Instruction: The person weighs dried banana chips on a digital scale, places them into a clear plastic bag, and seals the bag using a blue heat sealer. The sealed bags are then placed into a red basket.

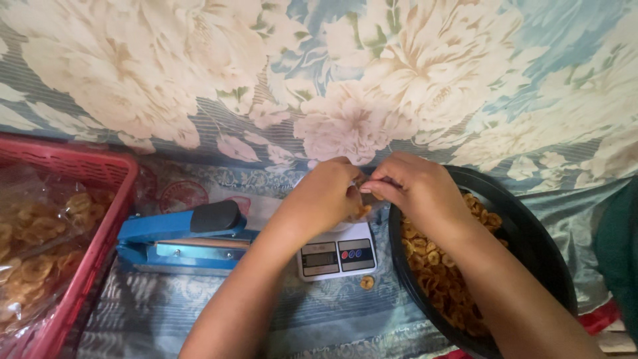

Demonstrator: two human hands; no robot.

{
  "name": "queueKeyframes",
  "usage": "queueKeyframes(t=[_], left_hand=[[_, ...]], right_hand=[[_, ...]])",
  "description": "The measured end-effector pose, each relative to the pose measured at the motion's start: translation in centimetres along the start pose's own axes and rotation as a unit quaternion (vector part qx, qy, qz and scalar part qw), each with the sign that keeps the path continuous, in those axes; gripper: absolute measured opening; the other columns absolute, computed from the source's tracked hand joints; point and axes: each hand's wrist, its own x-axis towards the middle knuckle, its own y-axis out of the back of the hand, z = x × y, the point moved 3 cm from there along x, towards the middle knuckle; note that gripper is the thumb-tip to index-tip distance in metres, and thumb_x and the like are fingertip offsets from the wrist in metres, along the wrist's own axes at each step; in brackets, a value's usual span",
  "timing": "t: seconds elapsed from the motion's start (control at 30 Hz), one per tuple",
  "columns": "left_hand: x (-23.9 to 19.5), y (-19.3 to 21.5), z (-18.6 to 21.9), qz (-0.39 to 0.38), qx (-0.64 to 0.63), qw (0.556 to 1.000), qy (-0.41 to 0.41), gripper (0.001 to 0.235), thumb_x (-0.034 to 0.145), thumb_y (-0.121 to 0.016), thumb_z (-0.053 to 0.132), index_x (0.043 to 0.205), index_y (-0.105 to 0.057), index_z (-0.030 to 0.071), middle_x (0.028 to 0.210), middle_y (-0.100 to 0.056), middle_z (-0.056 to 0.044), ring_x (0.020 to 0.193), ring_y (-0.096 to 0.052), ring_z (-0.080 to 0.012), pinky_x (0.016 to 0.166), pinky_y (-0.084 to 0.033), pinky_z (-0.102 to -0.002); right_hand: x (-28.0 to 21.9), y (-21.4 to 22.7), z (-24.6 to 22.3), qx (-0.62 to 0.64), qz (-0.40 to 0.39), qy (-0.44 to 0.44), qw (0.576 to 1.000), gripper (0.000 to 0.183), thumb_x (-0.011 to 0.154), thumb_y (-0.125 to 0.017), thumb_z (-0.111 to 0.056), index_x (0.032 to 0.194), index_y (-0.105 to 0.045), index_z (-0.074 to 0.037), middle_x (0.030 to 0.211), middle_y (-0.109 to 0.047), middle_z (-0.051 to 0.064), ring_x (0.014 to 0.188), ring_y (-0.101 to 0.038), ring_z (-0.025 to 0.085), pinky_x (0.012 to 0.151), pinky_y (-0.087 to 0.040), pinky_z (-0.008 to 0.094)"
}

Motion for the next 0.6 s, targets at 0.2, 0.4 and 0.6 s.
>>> queueKeyframes(t=[0.2, 0.4, 0.6], left_hand=[[0.1, 0.0, -0.6, 0.021, 0.025, 0.999, -0.038, 0.019, 0.075, -0.065, 0.005, 0.09, -0.075, -0.001, 0.093, -0.069, -0.023, 0.093, -0.067, -0.0431, 0.084, -0.052, -0.048], [-0.3, 0.4, -0.8, 0.035, 0.035, 0.999, -0.003, 0.028, 0.077, -0.065, 0.005, 0.103, -0.074, -0.003, 0.105, -0.069, -0.022, 0.099, -0.066, -0.0427, 0.086, -0.052, -0.047], [-0.2, -0.4, -0.6, 0.042, 0.064, 0.997, -0.011, 0.03, 0.073, -0.068, 0.006, 0.101, -0.074, -0.004, 0.103, -0.069, -0.023, 0.1, -0.066, -0.0427, 0.087, -0.052, -0.047]], right_hand=[[-0.6, 0.4, 0.2, 0.007, 0.036, 0.039, 0.999, 0.019, 0.084, -0.081, -0.019, 0.096, -0.074, -0.007, 0.091, -0.07, 0.007, 0.081, -0.069, 0.026, 0.069, -0.054, 0.037], [-6.7, 0.9, 6.4, 0.009, -0.013, -0.085, 0.996, 0.013, 0.09, -0.074, -0.016, 0.102, -0.076, -0.011, 0.092, -0.071, 0.007, 0.081, -0.07, 0.025, 0.069, -0.055, 0.036], [-14.0, -5.0, 11.7, -0.021, -0.145, -0.14, 0.979, 0.022, 0.082, -0.076, -0.022, 0.102, -0.075, -0.013, 0.1, -0.066, 0.011, 0.086, -0.068, 0.029, 0.072, -0.056, 0.038]])
